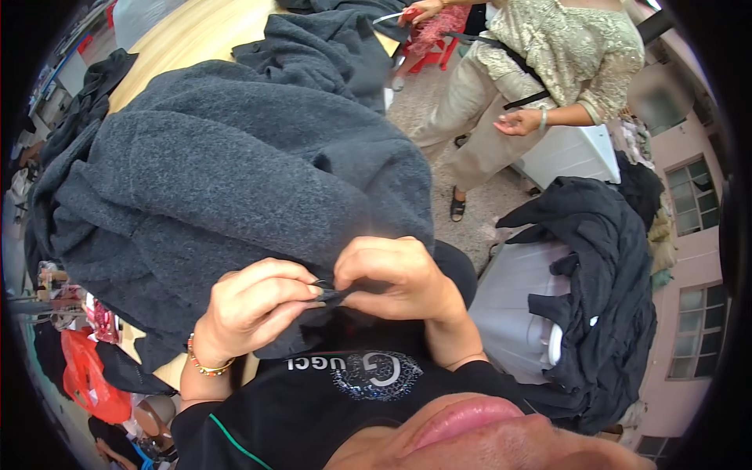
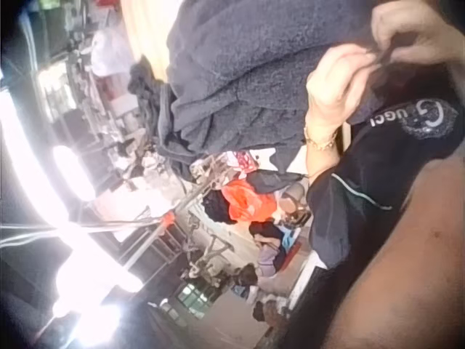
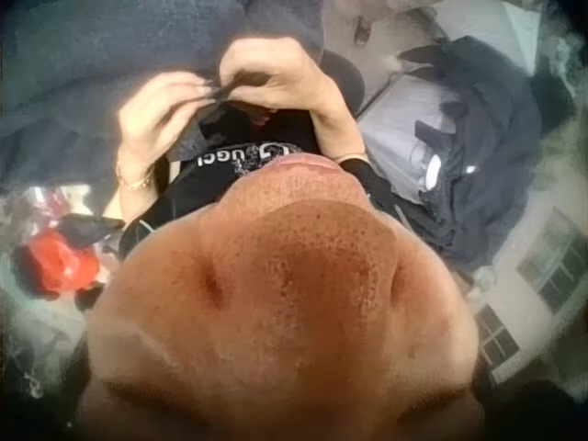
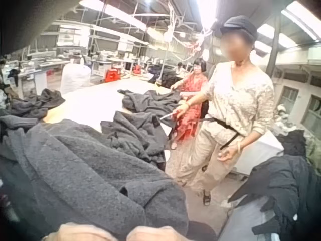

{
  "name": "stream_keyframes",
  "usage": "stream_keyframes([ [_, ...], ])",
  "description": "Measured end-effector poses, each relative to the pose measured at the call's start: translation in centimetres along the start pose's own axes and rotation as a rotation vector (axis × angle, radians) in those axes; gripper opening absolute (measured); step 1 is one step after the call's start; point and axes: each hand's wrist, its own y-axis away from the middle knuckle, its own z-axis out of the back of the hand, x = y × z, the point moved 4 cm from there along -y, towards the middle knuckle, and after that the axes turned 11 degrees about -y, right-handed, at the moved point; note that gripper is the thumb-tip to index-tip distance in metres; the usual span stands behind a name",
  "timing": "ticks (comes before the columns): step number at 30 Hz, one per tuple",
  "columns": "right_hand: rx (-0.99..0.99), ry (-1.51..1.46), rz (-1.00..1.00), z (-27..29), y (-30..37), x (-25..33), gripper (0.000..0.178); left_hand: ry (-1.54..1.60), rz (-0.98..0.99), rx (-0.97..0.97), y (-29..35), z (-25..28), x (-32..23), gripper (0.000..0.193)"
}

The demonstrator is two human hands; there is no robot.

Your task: Inspecting dark-colored knitted garments for loose threads or defects in a factory workshop.

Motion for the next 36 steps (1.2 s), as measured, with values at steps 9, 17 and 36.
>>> stream_keyframes([
  [9, -0.052, 0.109, 0.015, -1.0, 0.1, 0.4, 0.025, -0.090, 0.037, -0.064, 0.4, 0.5, -0.1, 0.020],
  [17, -0.128, 0.238, 0.018, -1.7, 1.0, 0.3, 0.024, -0.217, 0.072, -0.185, 1.0, -0.4, -1.3, 0.023],
  [36, -0.268, 0.144, 0.026, -3.8, 9.2, -1.4, 0.023, -0.224, 0.266, -0.215, 2.0, 0.4, -4.4, 0.018],
])
